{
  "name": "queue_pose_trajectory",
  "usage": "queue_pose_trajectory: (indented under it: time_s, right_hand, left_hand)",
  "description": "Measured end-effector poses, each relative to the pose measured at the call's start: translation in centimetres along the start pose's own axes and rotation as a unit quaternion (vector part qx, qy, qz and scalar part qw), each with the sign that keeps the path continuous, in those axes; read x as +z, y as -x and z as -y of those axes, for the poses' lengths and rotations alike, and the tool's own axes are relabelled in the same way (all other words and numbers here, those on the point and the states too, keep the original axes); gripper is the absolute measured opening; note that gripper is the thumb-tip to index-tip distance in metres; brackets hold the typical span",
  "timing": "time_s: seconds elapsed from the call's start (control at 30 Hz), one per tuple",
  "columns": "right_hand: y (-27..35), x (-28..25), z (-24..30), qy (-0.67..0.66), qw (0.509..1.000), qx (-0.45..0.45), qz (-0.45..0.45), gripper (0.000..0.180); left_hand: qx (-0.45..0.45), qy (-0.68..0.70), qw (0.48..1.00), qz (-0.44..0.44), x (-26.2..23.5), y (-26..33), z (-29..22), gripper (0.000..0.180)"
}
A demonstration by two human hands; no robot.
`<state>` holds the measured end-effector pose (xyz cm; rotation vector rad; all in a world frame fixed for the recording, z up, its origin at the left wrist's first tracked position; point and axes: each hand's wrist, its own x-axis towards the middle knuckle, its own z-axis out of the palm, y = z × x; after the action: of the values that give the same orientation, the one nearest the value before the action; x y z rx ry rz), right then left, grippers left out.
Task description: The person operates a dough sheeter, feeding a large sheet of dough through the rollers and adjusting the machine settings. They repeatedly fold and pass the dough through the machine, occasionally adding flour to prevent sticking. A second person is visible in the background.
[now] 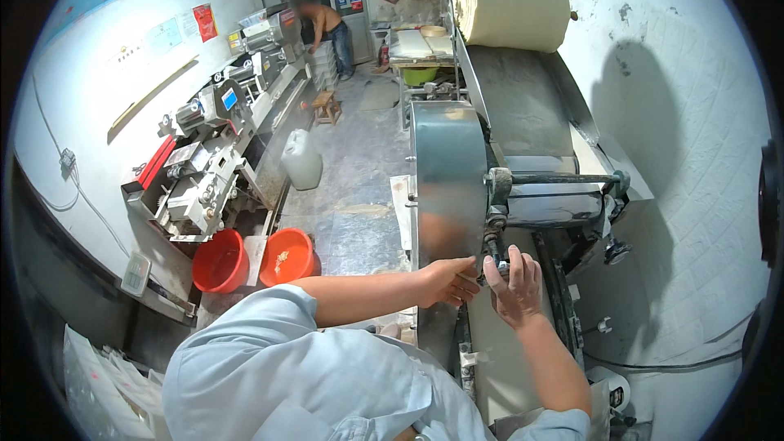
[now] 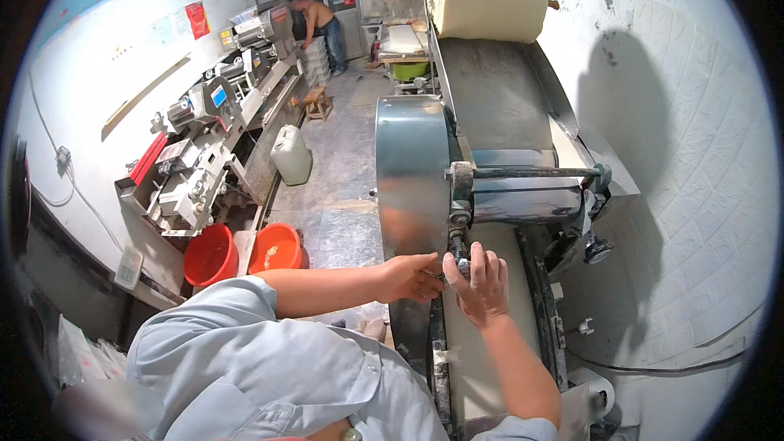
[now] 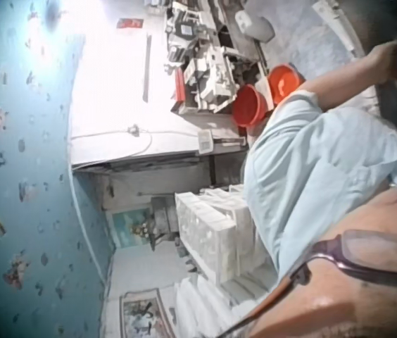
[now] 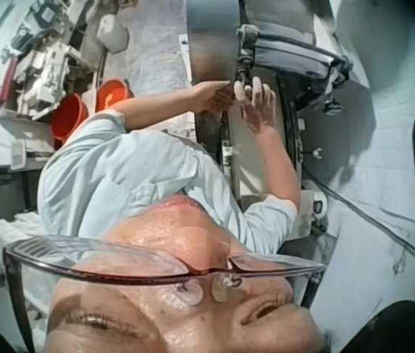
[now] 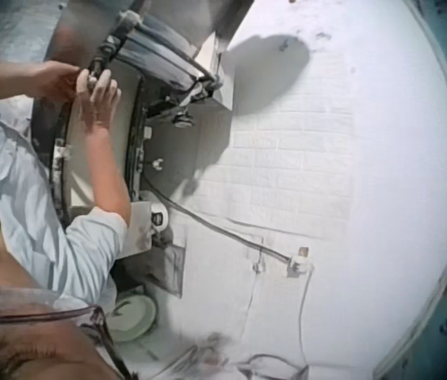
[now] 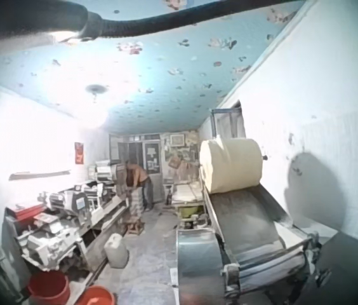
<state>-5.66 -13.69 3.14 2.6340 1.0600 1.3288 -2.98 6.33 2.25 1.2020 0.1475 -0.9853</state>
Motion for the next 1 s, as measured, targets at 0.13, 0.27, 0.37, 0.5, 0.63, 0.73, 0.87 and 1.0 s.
queue_pose_trajectory:
  time_s: [0.13, 0.27, 0.37, 0.5, 0.63, 0.73, 0.87, 1.0]
  right_hand:
    - [-0.7, 1.0, 0.1, 0.011, 1.0, -0.01, -0.019, 0.047]
    - [-1.0, 1.2, 0.6, -0.027, 0.999, 0.02, -0.001, 0.051]
    - [-0.5, 1.7, 0.9, -0.032, 0.997, 0.064, -0.01, 0.059]
    - [-1.7, 3.1, 5.6, -0.15, 0.886, 0.407, -0.164, 0.068]
    - [-1.9, 4.8, 7.4, -0.501, 0.604, 0.56, -0.266, 0.077]
    - [1.6, 2.9, 6.1, -0.406, 0.794, 0.417, -0.173, 0.096]
    - [2.9, 1.4, 2.5, -0.097, 0.97, 0.212, -0.068, 0.079]
    - [1.3, 2.4, -0.7, 0.021, 0.995, 0.05, -0.081, 0.052]
  left_hand:
    - [0.006, 0.011, 1.0, 0.027, -2.9, 1.9, 0.5, 0.032]
    - [0.014, 0.004, 1.0, 0.023, -4.7, 3.2, 1.1, 0.027]
    - [0.023, 0.006, 1.0, 0.015, -5.4, 3.4, 1.7, 0.026]
    - [0.073, -0.031, 0.997, 0.002, -4.4, 3.5, 1.5, 0.023]
    - [0.194, -0.152, 0.969, -0.016, -3.1, 4.0, 0.9, 0.028]
    - [0.286, -0.224, 0.932, -0.003, -2.4, 4.0, 0.2, 0.028]
    - [0.38, -0.289, 0.879, 0.007, -1.0, 2.9, -0.9, 0.03]
    - [0.402, -0.284, 0.871, 0.0, -0.3, 2.0, -1.2, 0.032]
